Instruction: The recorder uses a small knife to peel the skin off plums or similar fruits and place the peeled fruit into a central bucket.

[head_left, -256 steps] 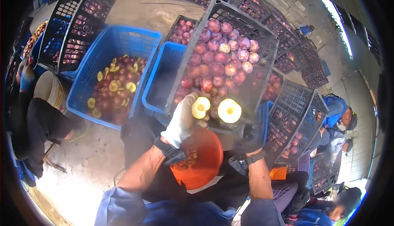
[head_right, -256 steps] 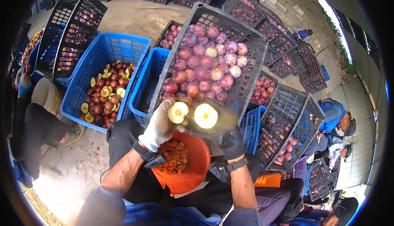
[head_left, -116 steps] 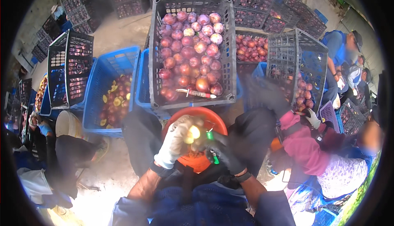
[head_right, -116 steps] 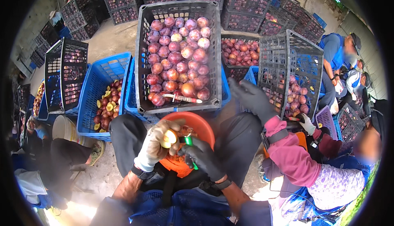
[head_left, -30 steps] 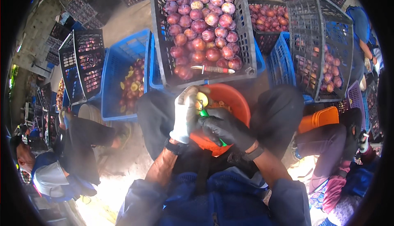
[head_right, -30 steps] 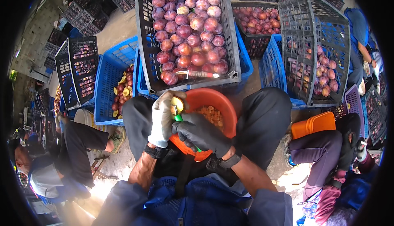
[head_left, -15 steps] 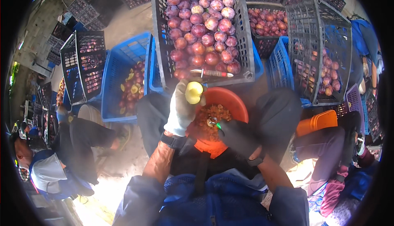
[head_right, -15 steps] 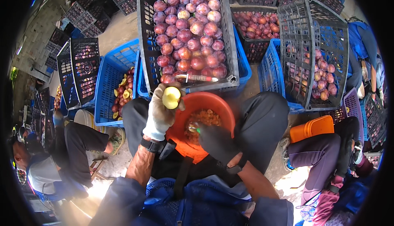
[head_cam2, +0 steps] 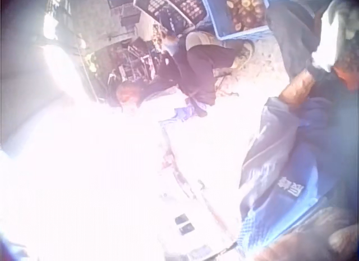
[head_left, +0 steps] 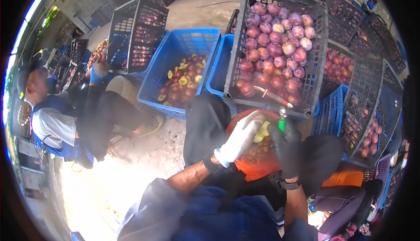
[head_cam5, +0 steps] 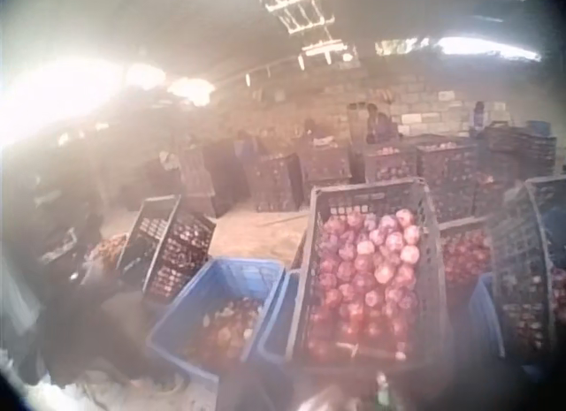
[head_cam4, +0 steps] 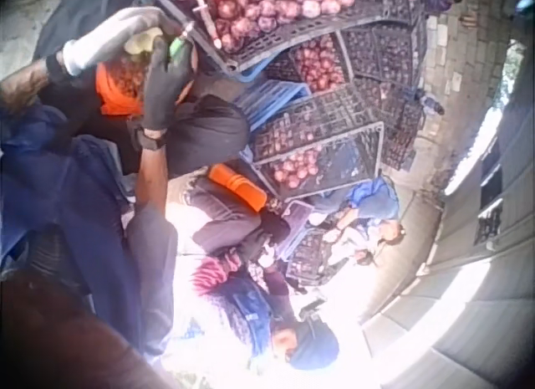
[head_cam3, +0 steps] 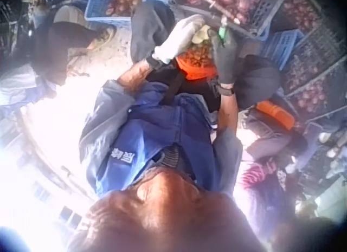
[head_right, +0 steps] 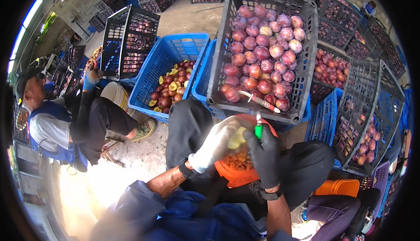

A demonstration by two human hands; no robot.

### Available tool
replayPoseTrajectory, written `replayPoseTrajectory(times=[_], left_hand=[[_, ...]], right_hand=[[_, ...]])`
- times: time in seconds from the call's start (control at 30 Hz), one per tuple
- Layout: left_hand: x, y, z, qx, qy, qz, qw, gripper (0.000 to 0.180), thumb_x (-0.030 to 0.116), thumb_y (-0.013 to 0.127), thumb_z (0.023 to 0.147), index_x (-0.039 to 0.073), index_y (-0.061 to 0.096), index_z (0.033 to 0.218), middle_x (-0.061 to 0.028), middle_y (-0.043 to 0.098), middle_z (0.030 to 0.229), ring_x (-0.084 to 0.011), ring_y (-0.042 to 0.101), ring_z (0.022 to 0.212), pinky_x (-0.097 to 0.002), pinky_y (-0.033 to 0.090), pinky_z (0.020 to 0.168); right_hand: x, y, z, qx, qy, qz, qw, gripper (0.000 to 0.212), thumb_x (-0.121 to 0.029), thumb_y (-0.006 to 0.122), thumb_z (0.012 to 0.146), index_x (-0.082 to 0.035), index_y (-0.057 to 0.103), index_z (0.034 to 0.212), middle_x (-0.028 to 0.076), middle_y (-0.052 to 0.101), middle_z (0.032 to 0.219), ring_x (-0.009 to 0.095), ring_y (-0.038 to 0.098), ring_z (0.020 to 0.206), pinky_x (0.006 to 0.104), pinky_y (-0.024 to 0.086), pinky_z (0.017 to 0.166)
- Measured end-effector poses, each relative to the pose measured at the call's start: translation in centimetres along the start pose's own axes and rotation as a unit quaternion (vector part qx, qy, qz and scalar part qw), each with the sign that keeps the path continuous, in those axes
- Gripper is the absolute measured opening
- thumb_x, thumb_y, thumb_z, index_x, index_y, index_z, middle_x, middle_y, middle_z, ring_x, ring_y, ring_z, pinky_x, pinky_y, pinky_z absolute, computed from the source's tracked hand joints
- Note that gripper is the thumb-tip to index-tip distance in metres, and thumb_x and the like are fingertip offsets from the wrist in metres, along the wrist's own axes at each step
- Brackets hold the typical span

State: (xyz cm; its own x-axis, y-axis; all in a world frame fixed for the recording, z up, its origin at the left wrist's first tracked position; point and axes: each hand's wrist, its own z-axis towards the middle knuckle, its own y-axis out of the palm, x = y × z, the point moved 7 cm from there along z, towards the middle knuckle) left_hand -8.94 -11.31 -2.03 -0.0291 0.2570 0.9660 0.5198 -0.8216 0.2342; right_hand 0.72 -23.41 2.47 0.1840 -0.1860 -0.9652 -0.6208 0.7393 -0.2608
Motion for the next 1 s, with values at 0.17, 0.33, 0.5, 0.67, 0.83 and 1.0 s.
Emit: replayPoseTrajectory(times=[0.17, 0.33, 0.5, 0.67, 0.83, 1.0], left_hand=[[10.9, -8.0, 1.3, 0.107, 0.119, 0.034, 0.987, 0.045, 0.038, 0.047, 0.108, -0.002, 0.063, 0.119, -0.0082, 0.062, 0.090, -0.0131, 0.062, 0.071, -0.0281, 0.049, 0.057], [14.7, -23.0, 6.8, 0.225, 0.037, 0.332, 0.916, 0.040, 0.037, 0.058, 0.104, 0.006, 0.065, 0.129, -0.0058, 0.069, 0.112, -0.0161, 0.064, 0.102, -0.0298, 0.054, 0.085], [16.7, -15.3, 6.9, 0.087, 0.186, 0.718, 0.666, 0.040, 0.015, 0.066, 0.091, 0.009, 0.063, 0.131, -0.0141, 0.063, 0.130, -0.0392, 0.065, 0.109, -0.0442, 0.054, 0.092], [17.2, -1.1, 3.9, -0.032, 0.320, 0.767, 0.555, 0.034, 0.015, 0.068, 0.087, 0.015, 0.067, 0.121, -0.0087, 0.069, 0.108, -0.0301, 0.069, 0.091, -0.0420, 0.055, 0.077], [19.4, 10.3, -3.9, -0.113, 0.497, 0.638, 0.577, 0.033, 0.019, 0.073, 0.081, 0.012, 0.069, 0.113, -0.0072, 0.069, 0.104, -0.0251, 0.071, 0.086, -0.0378, 0.055, 0.070], [19.2, 15.3, -6.8, -0.186, 0.579, 0.559, 0.564, 0.030, 0.020, 0.073, 0.081, 0.011, 0.070, 0.109, -0.0078, 0.069, 0.098, -0.0243, 0.071, 0.083, -0.0376, 0.055, 0.069]], right_hand=[[4.1, -2.0, 0.5, 0.021, 0.102, 0.073, 0.992, 0.012, -0.015, 0.068, 0.098, -0.003, 0.065, 0.097, -0.005, 0.052, 0.062, 0.004, 0.047, 0.053, 0.0278, 0.039, 0.050], [5.1, -2.6, -0.4, -0.023, 0.152, 0.026, 0.988, 0.016, -0.019, 0.067, 0.098, -0.004, 0.066, 0.095, -0.004, 0.051, 0.063, 0.005, 0.046, 0.054, 0.0279, 0.039, 0.051], [5.9, -1.6, -0.3, -0.038, 0.139, 0.039, 0.989, 0.019, -0.021, 0.066, 0.099, -0.003, 0.067, 0.097, -0.003, 0.052, 0.063, 0.005, 0.051, 0.055, 0.0268, 0.043, 0.052], [5.3, -3.2, -0.6, -0.031, 0.151, -0.028, 0.988, 0.019, -0.020, 0.066, 0.098, -0.001, 0.068, 0.096, -0.002, 0.056, 0.065, 0.007, 0.056, 0.055, 0.0272, 0.045, 0.051], [8.5, -1.9, -1.1, -0.047, 0.172, 0.004, 0.984, 0.020, -0.021, 0.066, 0.098, -0.002, 0.066, 0.094, -0.001, 0.058, 0.064, 0.008, 0.057, 0.055, 0.0277, 0.046, 0.050], [8.3, -1.8, -0.5, -0.059, 0.187, -0.016, 0.980, 0.020, -0.022, 0.066, 0.098, -0.002, 0.066, 0.093, 0.000, 0.058, 0.064, 0.008, 0.058, 0.055, 0.0280, 0.046, 0.050]])
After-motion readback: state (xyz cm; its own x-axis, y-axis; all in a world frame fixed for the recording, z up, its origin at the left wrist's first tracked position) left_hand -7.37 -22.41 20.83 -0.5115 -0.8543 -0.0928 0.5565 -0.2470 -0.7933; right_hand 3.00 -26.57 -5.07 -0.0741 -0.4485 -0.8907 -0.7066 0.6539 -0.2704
